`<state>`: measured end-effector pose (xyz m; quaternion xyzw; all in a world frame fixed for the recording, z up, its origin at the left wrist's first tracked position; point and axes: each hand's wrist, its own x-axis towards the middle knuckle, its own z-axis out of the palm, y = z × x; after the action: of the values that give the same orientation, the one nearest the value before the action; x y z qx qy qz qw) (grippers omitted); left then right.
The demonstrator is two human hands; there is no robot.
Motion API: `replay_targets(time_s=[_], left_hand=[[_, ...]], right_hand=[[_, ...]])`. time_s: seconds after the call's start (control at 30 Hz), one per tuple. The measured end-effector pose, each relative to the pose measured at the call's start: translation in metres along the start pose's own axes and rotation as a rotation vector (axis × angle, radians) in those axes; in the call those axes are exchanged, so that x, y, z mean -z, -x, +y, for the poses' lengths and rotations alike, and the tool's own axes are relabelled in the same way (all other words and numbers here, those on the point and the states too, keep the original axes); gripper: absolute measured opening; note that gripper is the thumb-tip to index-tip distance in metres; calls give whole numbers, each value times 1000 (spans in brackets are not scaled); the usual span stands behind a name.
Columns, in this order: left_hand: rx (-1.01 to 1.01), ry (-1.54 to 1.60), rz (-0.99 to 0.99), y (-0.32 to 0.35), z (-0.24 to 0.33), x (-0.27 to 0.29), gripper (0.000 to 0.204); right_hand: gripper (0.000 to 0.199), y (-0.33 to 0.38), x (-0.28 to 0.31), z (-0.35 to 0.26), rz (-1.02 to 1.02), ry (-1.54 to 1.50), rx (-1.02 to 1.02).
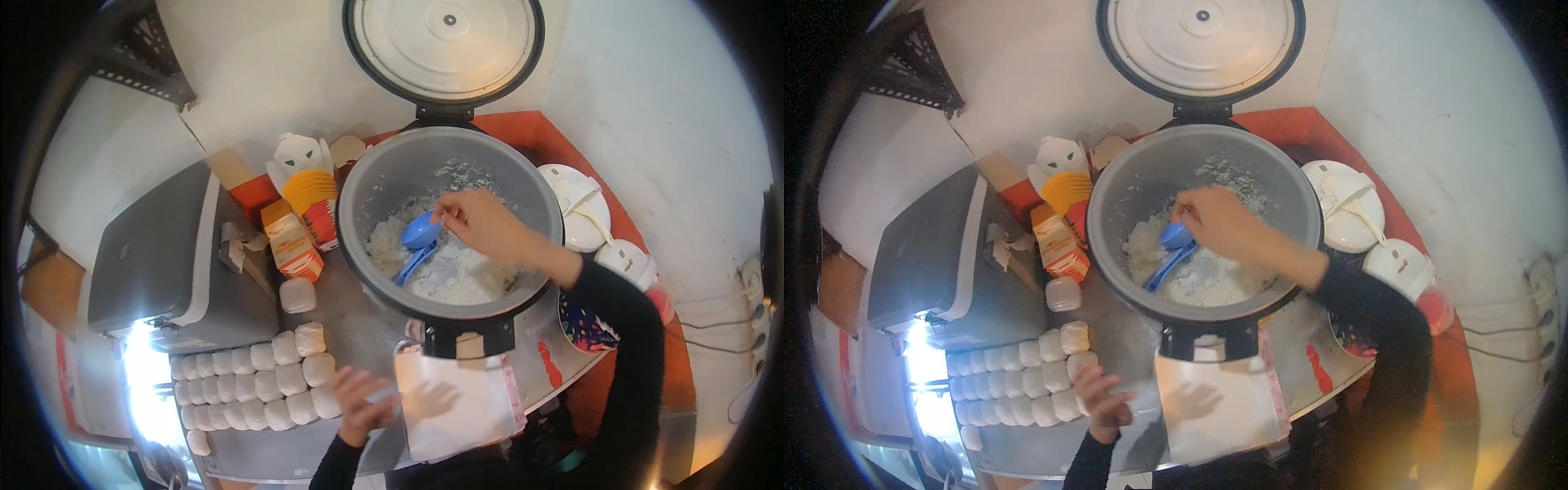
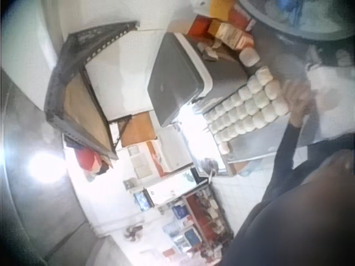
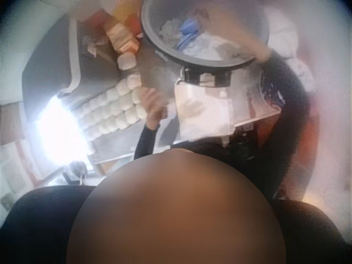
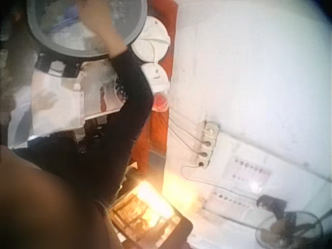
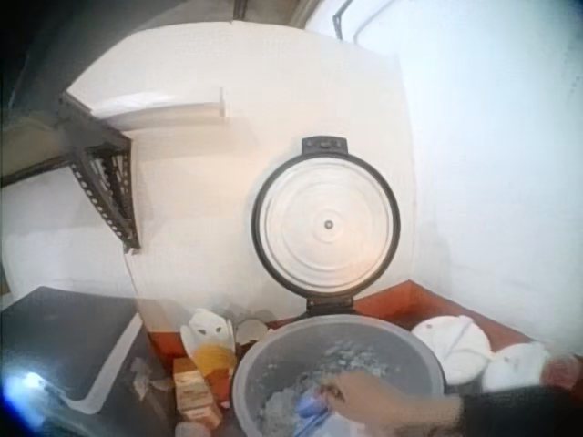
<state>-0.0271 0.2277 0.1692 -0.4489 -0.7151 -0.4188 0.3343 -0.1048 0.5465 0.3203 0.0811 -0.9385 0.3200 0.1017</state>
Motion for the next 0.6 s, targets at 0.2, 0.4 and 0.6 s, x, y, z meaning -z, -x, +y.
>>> replay_targets(time_s=[0.2,0.4,0.6], left_hand=[[-222,-215,-39,-31,36,-110,27],[-226,-266,-23,-26,38,-118,26],[-148,-267,-43,-30,43,-118,32]], right_hand=[[41,-11,-101,99,-575,-687,-1030],[40,-27,-164,123,-360,-673,-1013],[38,-19,-89,150,-281,-203,-795]])
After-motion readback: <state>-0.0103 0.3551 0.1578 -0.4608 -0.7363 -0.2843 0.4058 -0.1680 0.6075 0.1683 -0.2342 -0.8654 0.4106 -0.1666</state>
